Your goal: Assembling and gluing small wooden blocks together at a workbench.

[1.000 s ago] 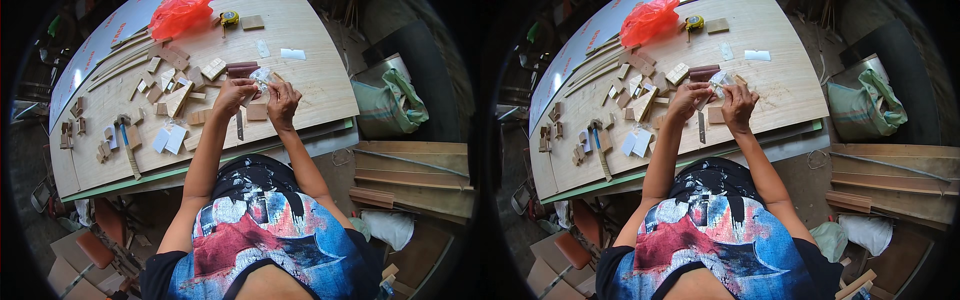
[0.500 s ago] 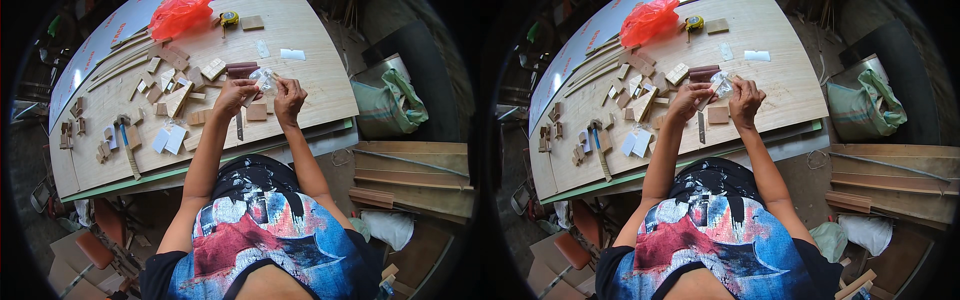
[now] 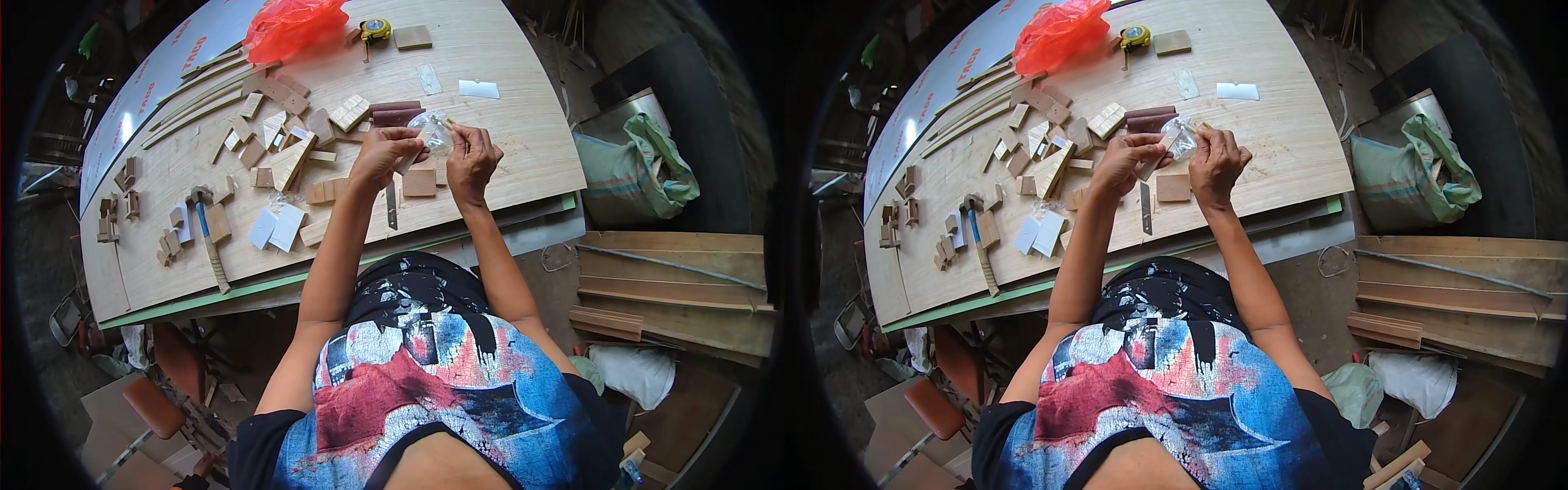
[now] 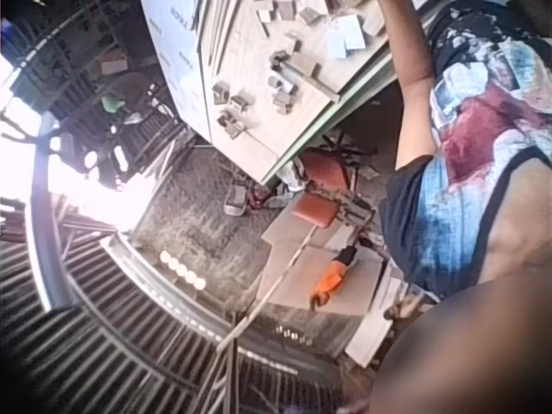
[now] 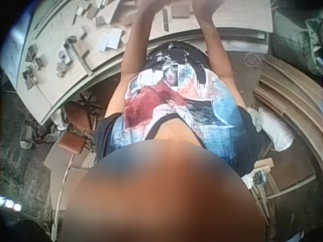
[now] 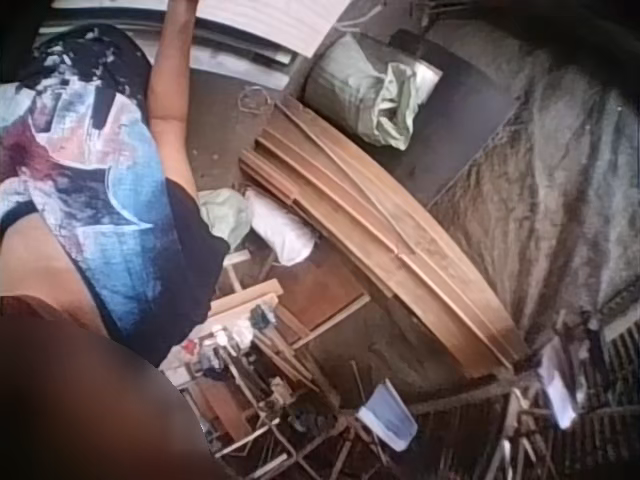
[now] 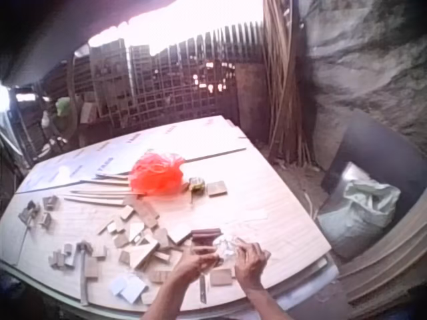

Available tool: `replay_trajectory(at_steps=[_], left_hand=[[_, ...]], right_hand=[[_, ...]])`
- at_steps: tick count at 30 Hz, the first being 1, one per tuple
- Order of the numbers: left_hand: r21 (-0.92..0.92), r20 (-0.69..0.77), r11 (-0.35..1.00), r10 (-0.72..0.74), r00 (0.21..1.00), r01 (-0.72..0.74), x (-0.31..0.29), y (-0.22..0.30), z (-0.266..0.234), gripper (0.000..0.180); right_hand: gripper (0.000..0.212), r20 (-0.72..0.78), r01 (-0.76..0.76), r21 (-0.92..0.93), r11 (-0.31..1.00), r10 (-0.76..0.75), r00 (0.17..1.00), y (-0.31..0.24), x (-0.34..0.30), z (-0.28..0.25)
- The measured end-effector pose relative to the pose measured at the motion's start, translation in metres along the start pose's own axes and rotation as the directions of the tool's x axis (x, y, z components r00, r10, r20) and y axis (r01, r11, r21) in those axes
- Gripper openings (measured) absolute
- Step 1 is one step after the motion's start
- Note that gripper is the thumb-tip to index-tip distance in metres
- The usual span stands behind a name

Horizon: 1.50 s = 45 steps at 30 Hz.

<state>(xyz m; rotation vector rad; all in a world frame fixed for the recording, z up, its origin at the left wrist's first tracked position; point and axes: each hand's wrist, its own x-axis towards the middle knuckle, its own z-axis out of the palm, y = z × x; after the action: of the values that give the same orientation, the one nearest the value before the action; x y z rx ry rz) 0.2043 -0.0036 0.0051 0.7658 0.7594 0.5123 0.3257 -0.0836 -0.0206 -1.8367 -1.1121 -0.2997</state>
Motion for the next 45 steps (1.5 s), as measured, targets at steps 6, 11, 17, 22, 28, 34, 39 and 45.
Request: replay_trajectory(at_steps=[6, 11, 17, 22, 28, 34, 39, 45], left_hand=[[-0.001, -0.027, 1.000, 0.003, 1.000, -0.003, 0.002, -0.003, -0.002, 0.020], [0.012, -0.004, 1.000, 0.006, 1.000, -0.006, -0.001, 0.002, 0.001, 0.021], [0.006, 0.005, 1.000, -0.001, 1.000, 0.001, -0.001, 0.001, 0.000, 0.021], [-0.004, -0.013, 1.000, -0.001, 1.000, 0.001, 0.000, 0.001, -0.001, 0.022], [0.018, -0.041, 1.000, 0.011, 0.999, -0.011, 0.004, -0.001, -0.003, 0.021], [-0.056, -0.015, 0.998, 0.023, 1.000, -0.024, 0.006, -0.002, -0.002, 0.021], [-0.005, 0.024, 1.000, -0.019, 1.000, 0.019, 0.002, 0.000, -0.002, 0.032], [-0.002, 0.001, 1.000, 0.008, 1.000, -0.008, 0.004, -0.004, -0.007, 0.035]], right_hand=[[0.003, 0.020, 0.006, -0.018, 1.000, -0.006, 1.000, 0.001, -0.004, 0.000], [0.003, -0.031, 0.001, -0.031, 1.000, -0.002, 1.000, 0.003, 0.003, 0.001], [0.003, -0.016, -0.037, -0.018, 0.999, 0.036, 0.999, 0.008, 0.005, 0.002], [0.003, 0.001, -0.006, -0.004, 1.000, 0.006, 1.000, 0.006, 0.002, 0.001], [0.004, 0.078, 0.053, 0.021, 0.998, -0.055, 0.995, -0.003, -0.008, 0.000], [0.004, 0.068, 0.059, 0.021, 0.998, -0.060, 0.996, -0.008, -0.005, -0.001], [0.003, 0.067, 0.035, 0.003, 0.999, -0.035, 0.997, -0.003, -0.008, 0.000], [0.003, 0.089, 0.032, 0.021, 0.999, -0.033, 0.996, -0.002, -0.009, -0.002]])
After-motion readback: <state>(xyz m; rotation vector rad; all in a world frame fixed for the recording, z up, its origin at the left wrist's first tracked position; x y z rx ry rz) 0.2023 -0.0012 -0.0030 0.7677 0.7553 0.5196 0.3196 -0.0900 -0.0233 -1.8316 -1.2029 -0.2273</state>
